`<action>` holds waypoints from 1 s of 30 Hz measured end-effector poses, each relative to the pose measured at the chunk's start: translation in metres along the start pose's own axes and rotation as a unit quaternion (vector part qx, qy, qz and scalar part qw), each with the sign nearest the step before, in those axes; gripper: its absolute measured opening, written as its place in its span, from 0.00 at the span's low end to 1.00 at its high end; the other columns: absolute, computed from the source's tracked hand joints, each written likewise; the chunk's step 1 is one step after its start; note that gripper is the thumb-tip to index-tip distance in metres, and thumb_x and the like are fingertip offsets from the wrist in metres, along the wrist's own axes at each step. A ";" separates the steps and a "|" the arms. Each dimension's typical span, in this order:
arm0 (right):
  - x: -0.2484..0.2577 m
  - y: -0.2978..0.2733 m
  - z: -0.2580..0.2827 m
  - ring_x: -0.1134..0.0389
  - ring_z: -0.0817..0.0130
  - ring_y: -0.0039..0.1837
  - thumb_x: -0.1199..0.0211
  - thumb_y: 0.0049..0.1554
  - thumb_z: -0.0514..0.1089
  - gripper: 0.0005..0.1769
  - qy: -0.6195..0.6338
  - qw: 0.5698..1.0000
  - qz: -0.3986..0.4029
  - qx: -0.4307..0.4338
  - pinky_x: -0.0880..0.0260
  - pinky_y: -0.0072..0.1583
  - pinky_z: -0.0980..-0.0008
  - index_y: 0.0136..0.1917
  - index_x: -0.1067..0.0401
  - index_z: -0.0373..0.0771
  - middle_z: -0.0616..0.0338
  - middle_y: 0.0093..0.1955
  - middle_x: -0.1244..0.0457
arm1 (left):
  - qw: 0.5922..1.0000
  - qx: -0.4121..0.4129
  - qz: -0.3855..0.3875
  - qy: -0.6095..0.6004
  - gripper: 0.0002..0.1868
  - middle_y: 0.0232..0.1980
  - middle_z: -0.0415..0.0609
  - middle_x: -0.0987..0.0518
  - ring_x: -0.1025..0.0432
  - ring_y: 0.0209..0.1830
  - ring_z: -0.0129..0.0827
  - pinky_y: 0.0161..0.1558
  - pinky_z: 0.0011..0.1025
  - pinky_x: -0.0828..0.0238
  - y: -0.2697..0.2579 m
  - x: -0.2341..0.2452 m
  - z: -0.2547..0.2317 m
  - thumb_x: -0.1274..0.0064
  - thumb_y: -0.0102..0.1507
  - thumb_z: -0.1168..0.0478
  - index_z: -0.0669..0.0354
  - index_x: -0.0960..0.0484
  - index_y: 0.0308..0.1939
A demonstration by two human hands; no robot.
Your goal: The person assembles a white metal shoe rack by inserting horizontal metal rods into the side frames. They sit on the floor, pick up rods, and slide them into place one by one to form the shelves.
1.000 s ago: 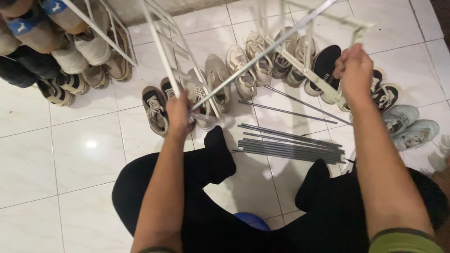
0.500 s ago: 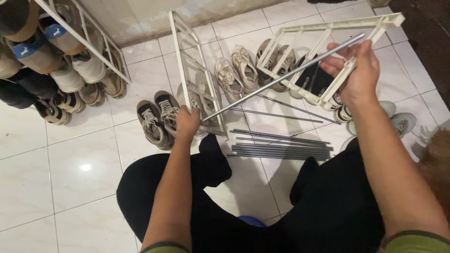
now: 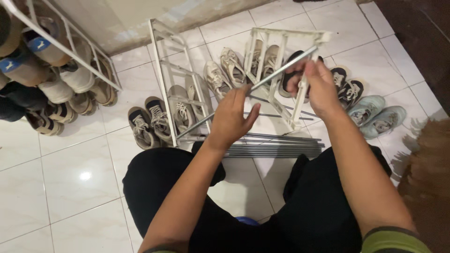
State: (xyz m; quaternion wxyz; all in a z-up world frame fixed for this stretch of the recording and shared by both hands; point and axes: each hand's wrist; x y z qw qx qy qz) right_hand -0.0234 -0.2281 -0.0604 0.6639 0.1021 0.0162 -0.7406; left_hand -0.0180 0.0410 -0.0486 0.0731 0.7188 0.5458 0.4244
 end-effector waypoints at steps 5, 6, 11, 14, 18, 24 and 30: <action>0.023 -0.010 0.016 0.47 0.74 0.36 0.53 0.73 0.51 0.29 -0.076 0.997 -0.014 -0.022 0.46 0.37 0.74 0.83 0.51 0.43 0.57 0.44 0.46 | 0.995 -0.028 -0.072 0.063 0.15 0.41 0.56 0.23 0.26 0.43 0.50 0.46 0.42 0.28 0.028 -0.008 -0.010 0.39 0.66 0.59 0.65 0.25 0.48; 0.030 -0.011 0.018 0.47 0.74 0.37 0.53 0.73 0.47 0.28 -0.056 0.998 -0.016 -0.016 0.46 0.38 0.75 0.83 0.52 0.43 0.58 0.44 0.46 | 0.995 -0.034 -0.068 0.070 0.16 0.41 0.57 0.22 0.26 0.42 0.50 0.46 0.43 0.28 0.033 -0.011 -0.012 0.39 0.66 0.59 0.66 0.25 0.50; 0.048 -0.010 0.034 0.36 0.68 0.45 0.54 0.64 0.36 0.31 -0.013 0.999 -0.028 0.012 0.31 0.48 0.69 0.80 0.49 0.39 0.54 0.53 0.37 | 0.995 0.027 -0.013 0.093 0.17 0.33 0.55 0.21 0.26 0.35 0.52 0.39 0.47 0.29 0.052 -0.034 -0.024 0.39 0.61 0.57 0.64 0.21 0.49; 0.051 -0.024 0.047 0.40 0.71 0.41 0.53 0.62 0.40 0.30 -0.038 0.998 -0.033 -0.022 0.37 0.41 0.71 0.77 0.48 0.42 0.58 0.47 0.40 | 0.993 0.023 -0.006 0.117 0.14 0.33 0.52 0.20 0.24 0.34 0.49 0.39 0.47 0.29 0.049 -0.053 -0.024 0.38 0.65 0.53 0.58 0.22 0.40; 0.044 -0.026 0.056 0.48 0.78 0.41 0.56 0.71 0.52 0.23 -0.055 0.998 0.006 -0.001 0.48 0.41 0.77 0.74 0.40 0.42 0.63 0.43 0.46 | 0.995 -0.024 0.015 0.098 0.13 0.33 0.52 0.22 0.24 0.33 0.48 0.37 0.44 0.27 0.059 -0.071 -0.032 0.40 0.66 0.53 0.58 0.23 0.40; 0.047 -0.033 0.051 0.53 0.81 0.37 0.64 0.71 0.71 0.35 -0.063 0.996 -0.064 0.008 0.54 0.39 0.79 0.64 0.34 0.40 0.69 0.39 0.50 | 0.995 -0.076 -0.038 0.054 0.12 0.35 0.51 0.22 0.23 0.33 0.44 0.35 0.38 0.26 0.062 -0.086 -0.050 0.45 0.69 0.54 0.58 0.21 0.47; 0.049 -0.032 0.040 0.52 0.81 0.40 0.62 0.72 0.70 0.34 -0.102 0.988 -0.099 0.056 0.54 0.40 0.79 0.66 0.35 0.40 0.68 0.42 0.47 | 0.992 -0.070 -0.024 0.105 0.12 0.29 0.48 0.24 0.25 0.28 0.41 0.30 0.37 0.29 0.070 -0.089 -0.046 0.45 0.70 0.51 0.54 0.22 0.39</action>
Point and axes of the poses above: each hand's wrist, its own y-axis towards the middle knuckle, its own x-axis out of the back of the hand, z = x × y
